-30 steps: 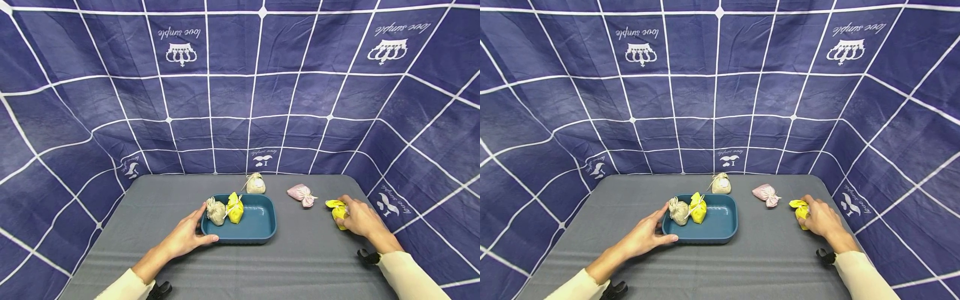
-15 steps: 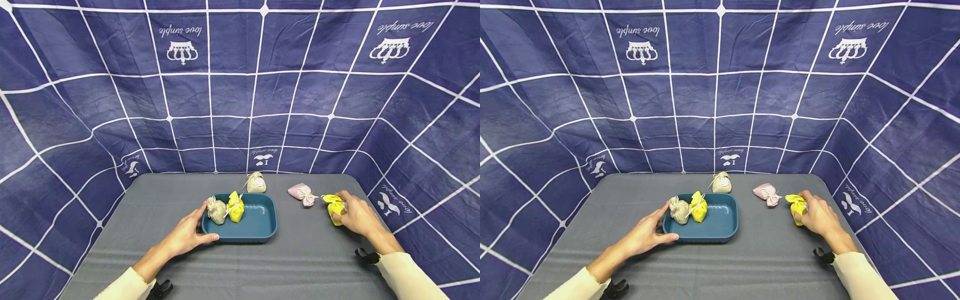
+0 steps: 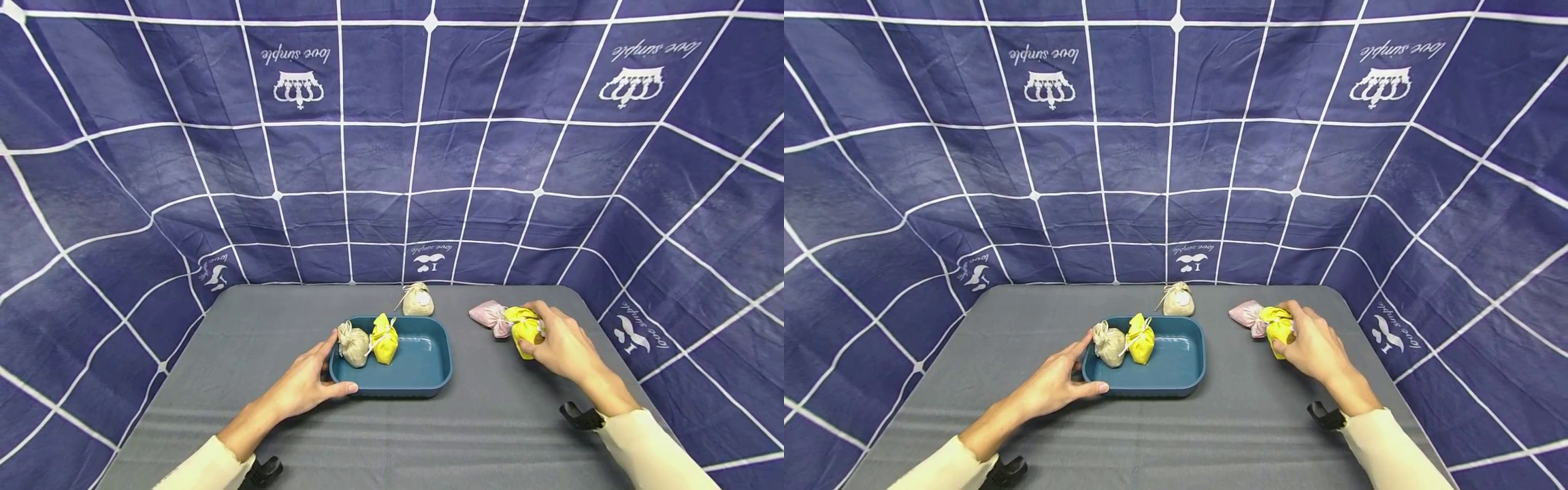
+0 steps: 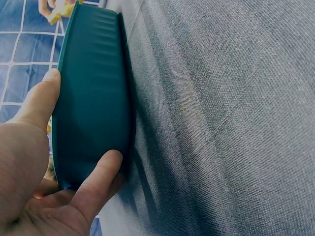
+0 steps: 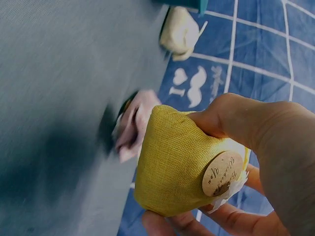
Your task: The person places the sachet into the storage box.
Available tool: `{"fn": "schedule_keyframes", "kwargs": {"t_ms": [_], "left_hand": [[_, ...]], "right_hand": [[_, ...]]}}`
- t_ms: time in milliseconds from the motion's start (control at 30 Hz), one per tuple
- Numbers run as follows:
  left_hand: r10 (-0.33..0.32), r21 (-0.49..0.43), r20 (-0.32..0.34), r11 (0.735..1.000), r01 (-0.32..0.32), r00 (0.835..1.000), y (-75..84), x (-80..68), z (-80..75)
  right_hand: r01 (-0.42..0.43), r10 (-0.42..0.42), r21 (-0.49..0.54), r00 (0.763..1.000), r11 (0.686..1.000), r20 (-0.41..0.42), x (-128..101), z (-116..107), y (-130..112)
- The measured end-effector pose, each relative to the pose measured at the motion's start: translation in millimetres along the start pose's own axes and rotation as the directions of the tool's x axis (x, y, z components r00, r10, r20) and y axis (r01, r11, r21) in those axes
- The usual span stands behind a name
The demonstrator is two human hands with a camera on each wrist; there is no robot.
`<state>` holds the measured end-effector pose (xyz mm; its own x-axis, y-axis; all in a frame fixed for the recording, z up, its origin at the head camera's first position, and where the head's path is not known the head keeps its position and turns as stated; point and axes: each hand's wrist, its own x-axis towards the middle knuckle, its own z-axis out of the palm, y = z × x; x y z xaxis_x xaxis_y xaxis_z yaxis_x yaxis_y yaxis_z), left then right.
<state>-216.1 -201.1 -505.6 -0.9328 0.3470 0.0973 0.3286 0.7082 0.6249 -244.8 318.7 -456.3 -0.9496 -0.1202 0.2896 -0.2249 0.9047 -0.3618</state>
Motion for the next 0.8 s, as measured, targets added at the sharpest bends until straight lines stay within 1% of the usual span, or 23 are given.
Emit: {"fn": "schedule_keyframes", "kwargs": {"t_ms": [267,567,800], "left_hand": [[0.004,0.029,-0.008,1.000,-0.003,1.000,1.0,-0.1,-0.5],[-0.012,0.003,0.001,1.000,0.012,1.000,0.2,1.1,1.8],[-0.015,-0.007,0.000,1.000,0.015,1.000,-1.5,1.8,3.2]], "right_hand": [[0.062,-0.061,0.029,0.998,0.998,-0.009,9.5,5.0,-31.7],[0.166,-0.164,0.096,0.986,0.982,-0.021,24.0,13.0,-72.3],[0.218,-0.220,0.135,0.975,0.967,0.004,33.2,23.1,-100.9]]}}
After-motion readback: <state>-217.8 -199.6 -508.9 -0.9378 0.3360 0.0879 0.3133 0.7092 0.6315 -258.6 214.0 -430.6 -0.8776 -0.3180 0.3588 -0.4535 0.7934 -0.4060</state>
